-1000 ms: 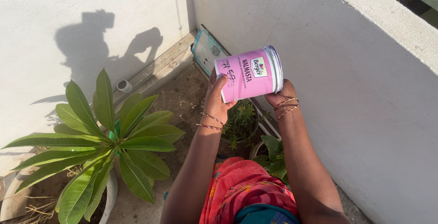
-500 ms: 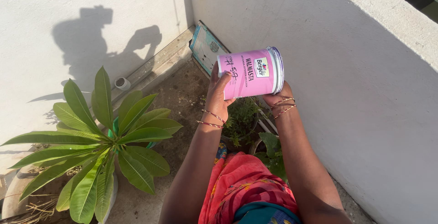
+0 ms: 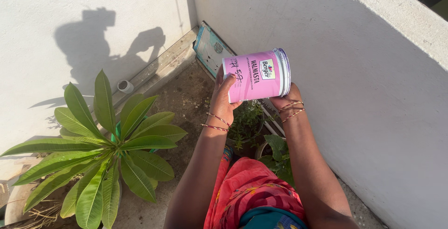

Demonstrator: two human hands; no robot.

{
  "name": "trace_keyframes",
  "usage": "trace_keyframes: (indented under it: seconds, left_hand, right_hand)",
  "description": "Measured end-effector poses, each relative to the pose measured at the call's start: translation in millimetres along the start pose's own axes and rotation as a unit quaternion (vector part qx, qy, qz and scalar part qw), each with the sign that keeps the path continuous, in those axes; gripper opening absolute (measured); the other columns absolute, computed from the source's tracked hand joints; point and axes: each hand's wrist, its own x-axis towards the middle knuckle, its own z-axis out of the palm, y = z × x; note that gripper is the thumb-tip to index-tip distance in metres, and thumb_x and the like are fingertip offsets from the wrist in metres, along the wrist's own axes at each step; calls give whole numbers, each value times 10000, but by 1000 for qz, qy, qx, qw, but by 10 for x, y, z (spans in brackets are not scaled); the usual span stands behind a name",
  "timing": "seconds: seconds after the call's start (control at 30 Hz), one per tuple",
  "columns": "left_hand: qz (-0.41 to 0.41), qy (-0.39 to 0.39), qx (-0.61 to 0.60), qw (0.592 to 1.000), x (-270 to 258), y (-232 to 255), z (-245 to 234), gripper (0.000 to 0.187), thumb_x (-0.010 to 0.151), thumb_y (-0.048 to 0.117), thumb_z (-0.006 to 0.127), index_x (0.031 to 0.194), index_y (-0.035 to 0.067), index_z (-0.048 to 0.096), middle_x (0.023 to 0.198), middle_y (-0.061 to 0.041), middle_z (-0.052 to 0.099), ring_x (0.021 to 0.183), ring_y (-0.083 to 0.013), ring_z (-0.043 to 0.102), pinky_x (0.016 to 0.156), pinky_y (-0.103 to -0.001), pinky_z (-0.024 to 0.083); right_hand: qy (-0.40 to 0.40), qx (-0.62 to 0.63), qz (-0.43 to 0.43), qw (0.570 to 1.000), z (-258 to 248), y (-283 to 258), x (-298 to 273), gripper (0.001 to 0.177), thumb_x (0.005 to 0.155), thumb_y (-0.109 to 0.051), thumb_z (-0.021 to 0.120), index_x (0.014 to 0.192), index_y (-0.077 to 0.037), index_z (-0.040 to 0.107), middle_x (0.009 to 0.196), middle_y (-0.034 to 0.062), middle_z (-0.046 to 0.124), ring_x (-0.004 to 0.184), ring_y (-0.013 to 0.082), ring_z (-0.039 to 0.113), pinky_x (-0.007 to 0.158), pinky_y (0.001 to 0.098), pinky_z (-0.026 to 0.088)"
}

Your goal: The person uses a plastic container to pour water into several potted plants located on a balcony. They refill the container from a larger bucket and pour the water into the soil of different pots.

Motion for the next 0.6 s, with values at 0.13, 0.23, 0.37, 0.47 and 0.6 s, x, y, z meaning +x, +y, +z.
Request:
trace_keyframes:
  seconds: [0.13, 0.23, 0.37, 0.47, 0.6]
  left_hand:
    - [11, -16, -4, 1000, 4, -43, 0, 964, 729, 504, 720, 1582, 410, 280, 1538, -40, 465, 1413, -310, 456, 1061, -667, 334]
    - [-3, 2, 1, 1000, 26, -32, 23, 961, 717, 512, 714, 1574, 414, 291, 1536, -31, 465, 1404, -312, 452, 1048, -690, 317]
    - [5, 3, -19, 1000, -7, -32, 39, 961, 719, 516, 724, 1569, 401, 289, 1522, -48, 475, 1401, -318, 471, 1055, -696, 315]
    - [11, 3, -27, 1000, -27, -9, 30, 939, 737, 506, 722, 1569, 388, 303, 1518, -43, 480, 1394, -316, 486, 1055, -692, 323]
    - [12, 6, -36, 999, -38, 20, -4, 896, 766, 484, 720, 1564, 375, 327, 1508, -30, 495, 1376, -292, 509, 1055, -667, 348]
  right_hand:
    - [32, 34, 2, 999, 15, -32, -15, 392, 1054, -59, 371, 1368, 133, 507, 1301, 267, 641, 1132, 315, 703, 968, 461, 613]
    - [46, 26, 6, 999, 55, -69, -16, 422, 1033, -66, 334, 1382, 121, 479, 1273, 262, 639, 1111, 301, 706, 941, 451, 622]
    - [42, -2, -4, 999, 46, -113, 27, 419, 1061, -49, 348, 1399, 194, 404, 1280, 282, 616, 1101, 290, 709, 932, 409, 635]
    - [28, -15, -7, 999, 50, -103, 51, 427, 1052, -48, 366, 1398, 201, 400, 1272, 274, 623, 1079, 283, 713, 909, 398, 637]
    - [49, -12, -10, 999, 65, -68, 63, 424, 1041, -30, 374, 1393, 204, 409, 1260, 281, 632, 1085, 290, 718, 912, 400, 642]
